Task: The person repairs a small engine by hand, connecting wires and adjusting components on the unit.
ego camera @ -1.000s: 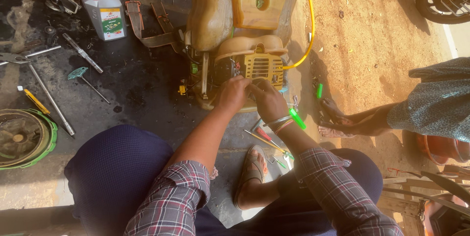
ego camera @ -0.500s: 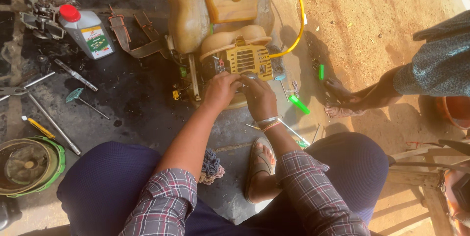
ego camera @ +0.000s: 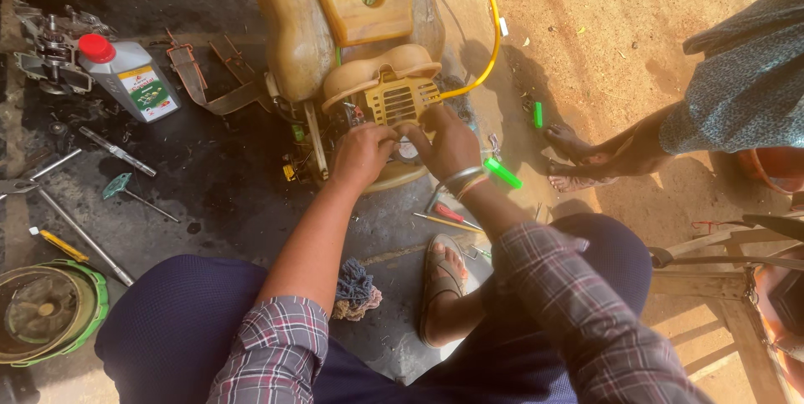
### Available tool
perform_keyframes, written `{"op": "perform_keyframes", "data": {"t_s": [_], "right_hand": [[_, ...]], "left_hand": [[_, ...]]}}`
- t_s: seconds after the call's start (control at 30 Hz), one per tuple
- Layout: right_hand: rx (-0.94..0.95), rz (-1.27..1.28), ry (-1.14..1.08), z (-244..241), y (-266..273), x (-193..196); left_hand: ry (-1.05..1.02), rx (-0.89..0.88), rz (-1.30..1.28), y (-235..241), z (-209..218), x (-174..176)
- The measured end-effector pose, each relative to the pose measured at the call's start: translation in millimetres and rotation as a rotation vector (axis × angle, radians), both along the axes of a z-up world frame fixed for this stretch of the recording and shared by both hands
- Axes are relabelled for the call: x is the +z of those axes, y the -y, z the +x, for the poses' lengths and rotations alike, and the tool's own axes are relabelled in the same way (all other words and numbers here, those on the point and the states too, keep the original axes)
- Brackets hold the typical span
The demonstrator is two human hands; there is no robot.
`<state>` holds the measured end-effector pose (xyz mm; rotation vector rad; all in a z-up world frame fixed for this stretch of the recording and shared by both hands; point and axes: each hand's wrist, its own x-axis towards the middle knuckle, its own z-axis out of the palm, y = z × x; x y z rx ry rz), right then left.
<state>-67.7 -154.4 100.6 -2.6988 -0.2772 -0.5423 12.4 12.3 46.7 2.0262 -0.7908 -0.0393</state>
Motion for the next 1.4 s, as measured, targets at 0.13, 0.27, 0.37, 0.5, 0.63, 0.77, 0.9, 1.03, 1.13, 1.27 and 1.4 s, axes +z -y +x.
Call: {"op": "perform_keyframes", "data": {"t_s": [0.13, 0.27, 0.37, 0.5, 0.63, 0.77, 0.9, 1.03, 1.13, 1.27, 1.4], "right_hand": [[-0.547, 0.669, -0.555, 2, -20, -41], [-0.588, 0.892, -0.520, 13, -24, -61], [-0.461, 0.120, -0.360, 12, -31, -47], [-0.037, -0.690, -0.011, 2, -35, -18], [-0.037, -0.476, -0.222, 0, -30, 28], [-0.135, -0.043, -0.258, -58, 11, 98], [-0.453, 0.405, -0.021, -176, 141, 120], [-1.281, 0.095, 0.159, -324, 306, 35], [-1.739, 0.081, 0.058, -451, 392, -33], [-1.942, 0.127, -0.292, -522, 439, -64], [-2.055, 0.285, -0.455, -507, 464, -63]], "left_hand": [[-0.046, 0.002, -0.019, -2, 4, -4], [0.006, -0.014, -0.037, -5, 5, -8], [0.007, -0.044, -0.061, -3, 5, -11], [0.031, -0.070, -0.053, -4, 10, -15], [0.004, -0.013, 0.037, -1, 5, -8], [0.091, -0.051, 0.068, -6, 1, -9], [0.152, -0.063, 0.098, -11, 8, -39], [0.194, -0.065, 0.152, -20, 24, -87], [0.085, -0.062, 0.091, -20, 41, -116], [-0.012, -0.001, 0.194, 9, 61, -127], [-0.060, 0.043, 0.295, 31, 59, -118]]}}
